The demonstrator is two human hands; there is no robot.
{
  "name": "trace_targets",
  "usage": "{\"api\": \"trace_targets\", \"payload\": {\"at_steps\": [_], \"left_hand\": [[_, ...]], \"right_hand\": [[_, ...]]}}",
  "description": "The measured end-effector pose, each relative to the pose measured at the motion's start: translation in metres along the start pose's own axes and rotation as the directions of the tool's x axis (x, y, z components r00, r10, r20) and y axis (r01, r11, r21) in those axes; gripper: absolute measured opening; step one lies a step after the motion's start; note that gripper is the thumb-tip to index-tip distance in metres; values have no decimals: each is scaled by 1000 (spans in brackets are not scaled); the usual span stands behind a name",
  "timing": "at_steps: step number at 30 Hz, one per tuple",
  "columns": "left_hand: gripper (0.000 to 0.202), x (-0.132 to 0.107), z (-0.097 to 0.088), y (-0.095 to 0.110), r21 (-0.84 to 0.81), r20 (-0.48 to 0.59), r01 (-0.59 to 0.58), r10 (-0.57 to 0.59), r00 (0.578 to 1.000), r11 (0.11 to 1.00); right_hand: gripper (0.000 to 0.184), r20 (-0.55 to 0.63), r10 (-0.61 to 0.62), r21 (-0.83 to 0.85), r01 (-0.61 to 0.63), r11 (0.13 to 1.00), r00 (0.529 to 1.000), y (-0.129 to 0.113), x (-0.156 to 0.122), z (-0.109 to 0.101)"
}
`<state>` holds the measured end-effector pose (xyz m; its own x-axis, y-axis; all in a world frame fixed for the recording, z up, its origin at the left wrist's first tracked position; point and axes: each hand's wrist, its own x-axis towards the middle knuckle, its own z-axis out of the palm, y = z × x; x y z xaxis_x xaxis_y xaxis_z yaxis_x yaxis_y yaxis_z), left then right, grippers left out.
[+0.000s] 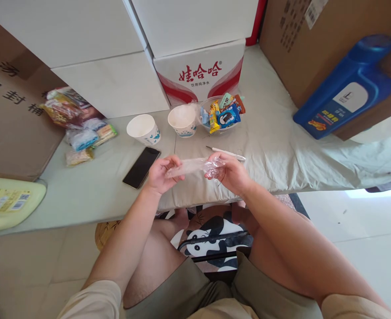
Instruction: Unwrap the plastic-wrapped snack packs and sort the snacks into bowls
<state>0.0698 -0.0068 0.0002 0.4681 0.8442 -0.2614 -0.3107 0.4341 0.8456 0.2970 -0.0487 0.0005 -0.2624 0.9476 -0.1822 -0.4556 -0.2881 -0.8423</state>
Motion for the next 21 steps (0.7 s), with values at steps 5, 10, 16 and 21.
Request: {"api": "trace_targets", "payload": {"at_steps": [5,10,16,21], "left_hand": [[25,5,-7,-4,343,26,-51,45,999,938],[27,15,-13,-13,602,-252,-163,380,890,782],[47,10,10,-27,567,43,-245,270,962,786],[40,16,15,-23,543,1,-191,226,974,818]], "right_hand": [[37,-36,28,-219,-35,975,999,3,1,-3],[55,-352,-242,-690,-77,720,904,10,3,-2],[17,-98,-261,-681,126,721,960,10,-1,8],[28,28,-84,-153,87,984,996,27,7,17]]}}
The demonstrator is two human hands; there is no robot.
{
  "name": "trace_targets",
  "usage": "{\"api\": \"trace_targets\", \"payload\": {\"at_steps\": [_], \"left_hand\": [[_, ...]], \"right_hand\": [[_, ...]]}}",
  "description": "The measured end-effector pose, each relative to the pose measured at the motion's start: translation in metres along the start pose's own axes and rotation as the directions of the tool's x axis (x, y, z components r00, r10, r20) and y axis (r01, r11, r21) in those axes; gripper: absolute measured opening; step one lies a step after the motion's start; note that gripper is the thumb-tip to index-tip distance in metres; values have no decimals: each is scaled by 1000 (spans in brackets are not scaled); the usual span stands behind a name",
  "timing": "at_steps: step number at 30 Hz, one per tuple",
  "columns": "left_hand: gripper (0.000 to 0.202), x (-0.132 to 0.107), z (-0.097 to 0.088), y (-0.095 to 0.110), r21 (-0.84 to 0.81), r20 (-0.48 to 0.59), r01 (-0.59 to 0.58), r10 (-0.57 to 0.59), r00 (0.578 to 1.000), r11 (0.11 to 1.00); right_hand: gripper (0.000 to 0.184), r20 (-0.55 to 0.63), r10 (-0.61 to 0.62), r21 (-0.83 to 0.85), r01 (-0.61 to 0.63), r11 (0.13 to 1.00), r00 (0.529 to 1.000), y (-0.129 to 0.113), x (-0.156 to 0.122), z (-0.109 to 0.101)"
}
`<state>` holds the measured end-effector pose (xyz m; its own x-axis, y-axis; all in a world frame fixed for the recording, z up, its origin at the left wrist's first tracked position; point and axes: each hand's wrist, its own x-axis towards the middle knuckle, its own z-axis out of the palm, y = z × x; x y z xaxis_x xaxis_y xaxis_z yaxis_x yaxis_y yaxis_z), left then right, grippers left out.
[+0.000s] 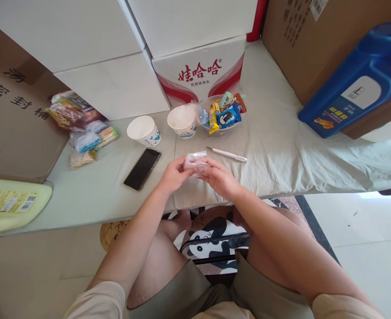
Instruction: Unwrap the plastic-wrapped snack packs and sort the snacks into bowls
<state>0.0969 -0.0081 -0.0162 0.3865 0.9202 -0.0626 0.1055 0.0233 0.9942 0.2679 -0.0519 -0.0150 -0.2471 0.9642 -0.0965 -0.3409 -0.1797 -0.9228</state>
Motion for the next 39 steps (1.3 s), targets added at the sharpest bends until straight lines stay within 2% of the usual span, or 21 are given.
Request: {"api": "trace_targets", "payload": {"at_steps": [2,4,6,8,9,10,12,14,15,17,19,20,21,23,25,29,32,36,39], "left_hand": [[40,5,-16,-2,-29,-222,-18,11,975,999],[41,6,-36,-5,-3,-437,-47,41,898,999],[38,2,-53,-5,149,-574,-2,89,814,989],[30,-3,-65,1,244,-620,42,122,775,969],[27,-4,-67,7,304,-634,58,157,757,951],[25,-3,-67,16,386,-638,72,210,741,920],[20,11,-62,40,600,-596,111,351,722,792],[15,39,-50,67,731,-486,96,417,768,676],[13,58,-43,80,803,-405,65,463,788,592],[13,99,-32,96,904,-195,-30,473,859,426],[15,136,-28,99,952,-20,-91,356,934,293],[16,150,-29,98,966,54,-109,230,972,234],[18,161,-32,95,976,100,-118,101,990,183],[23,172,-43,90,988,108,-100,-63,992,117],[22,174,-56,89,994,74,-62,-142,987,86],[14,176,-79,94,995,24,5,-301,953,95],[12,187,-91,89,991,-21,66,-353,935,116],[4,208,-104,67,957,10,127,-466,885,262],[9,216,-105,54,921,-31,213,-484,874,325]], "right_hand": [[24,-118,-62,-108,49,993,991,9,6,4],[15,-156,-160,-385,89,919,975,17,13,10],[13,1,-216,-620,170,766,976,22,19,18],[15,209,-187,-727,280,627,960,24,24,26],[17,275,-145,-760,307,573,950,24,27,29],[18,319,-98,-786,321,528,943,24,29,31],[19,371,-16,-816,335,471,928,23,34,32],[19,399,25,-818,343,462,917,23,38,31],[20,400,33,-815,339,470,916,23,39,30],[20,387,48,-812,316,490,921,23,40,29],[20,382,59,-813,305,497,922,23,40,27],[20,387,60,-812,310,495,920,23,40,27],[20,397,59,-809,319,494,916,23,40,27],[20,417,56,-802,338,493,907,22,40,27],[20,430,70,-799,344,494,900,20,41,27],[20,433,101,-807,335,486,896,19,42,29],[20,444,102,-803,345,486,890,20,43,31],[19,454,107,-799,352,488,884,21,44,32],[20,450,106,-798,347,493,887,20,46,30]]}}
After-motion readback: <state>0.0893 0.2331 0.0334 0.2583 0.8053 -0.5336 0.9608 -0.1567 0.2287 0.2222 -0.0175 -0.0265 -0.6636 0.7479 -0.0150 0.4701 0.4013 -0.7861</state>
